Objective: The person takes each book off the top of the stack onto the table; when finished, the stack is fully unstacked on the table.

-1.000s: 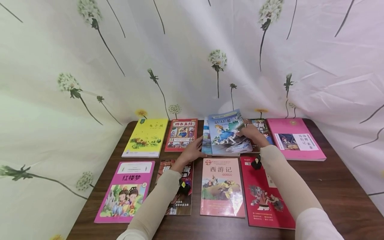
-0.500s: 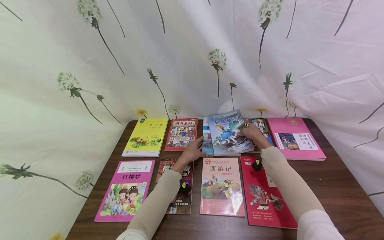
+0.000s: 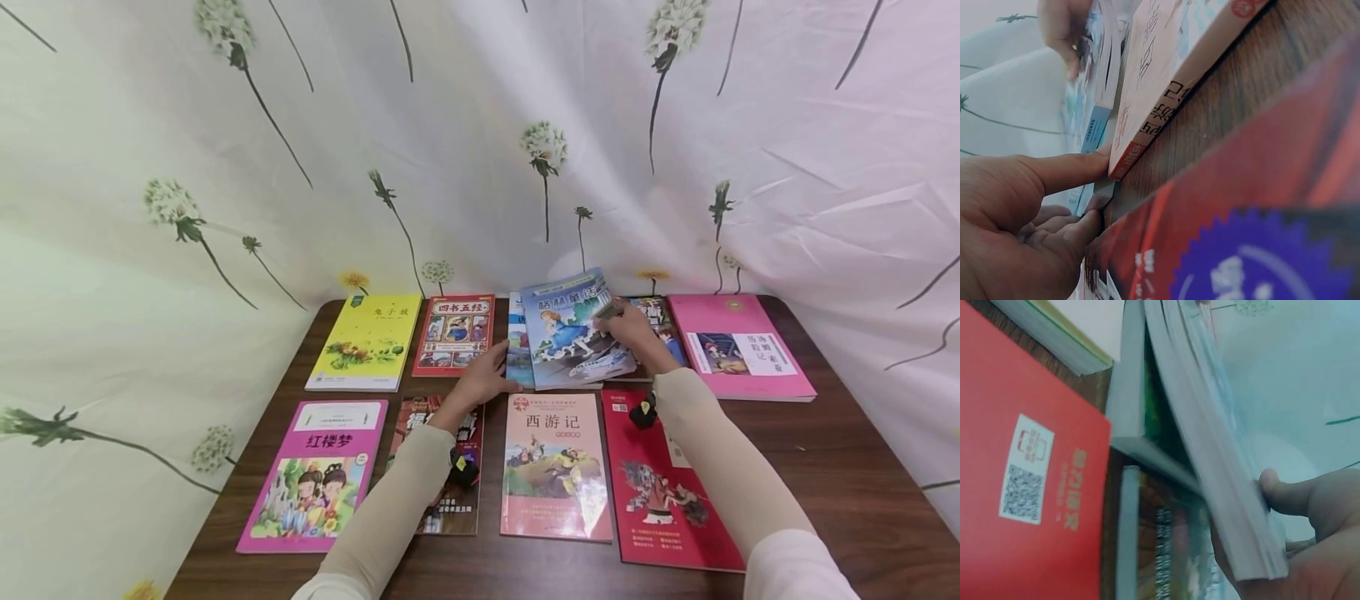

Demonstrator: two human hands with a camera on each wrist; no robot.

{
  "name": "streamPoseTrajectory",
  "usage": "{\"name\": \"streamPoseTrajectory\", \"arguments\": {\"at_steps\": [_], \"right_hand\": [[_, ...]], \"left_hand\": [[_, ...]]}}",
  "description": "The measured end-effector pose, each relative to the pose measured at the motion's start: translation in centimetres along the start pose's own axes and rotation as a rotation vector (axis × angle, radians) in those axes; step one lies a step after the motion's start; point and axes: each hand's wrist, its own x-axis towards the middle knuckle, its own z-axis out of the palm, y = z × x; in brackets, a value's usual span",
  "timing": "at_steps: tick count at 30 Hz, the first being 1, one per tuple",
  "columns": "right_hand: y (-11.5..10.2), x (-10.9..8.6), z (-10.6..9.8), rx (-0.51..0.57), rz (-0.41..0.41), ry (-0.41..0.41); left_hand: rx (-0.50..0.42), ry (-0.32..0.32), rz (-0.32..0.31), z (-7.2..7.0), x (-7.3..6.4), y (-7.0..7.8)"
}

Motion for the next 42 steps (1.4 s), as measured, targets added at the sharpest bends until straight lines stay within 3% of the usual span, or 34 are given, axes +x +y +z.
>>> {"name": "streamPoseTrajectory", "arguments": {"at_steps": [12,22,29,42], "right_hand": [[-1.6,-2.3,-2.7,0.017,-0.067,0.066],[-1.0,-4.5,-6.4,0.087,-0.178,0.093],[0.0,-6.8,-9.0,0.063,-0.104,0.088],[2.8,-11.5,-13.4,-0.058,-0.042,0.176]], "left_hand": [[-0.029,0.012,0.008,-0.1,0.1,0.0],[-0.046,0.012,0.009,0.0,0.1,0.0],[-0.049,0.011,0.006,0.0,-0.1,-0.2],[-0.041,0.003,0.004,0.0,0.0,0.0]]}}
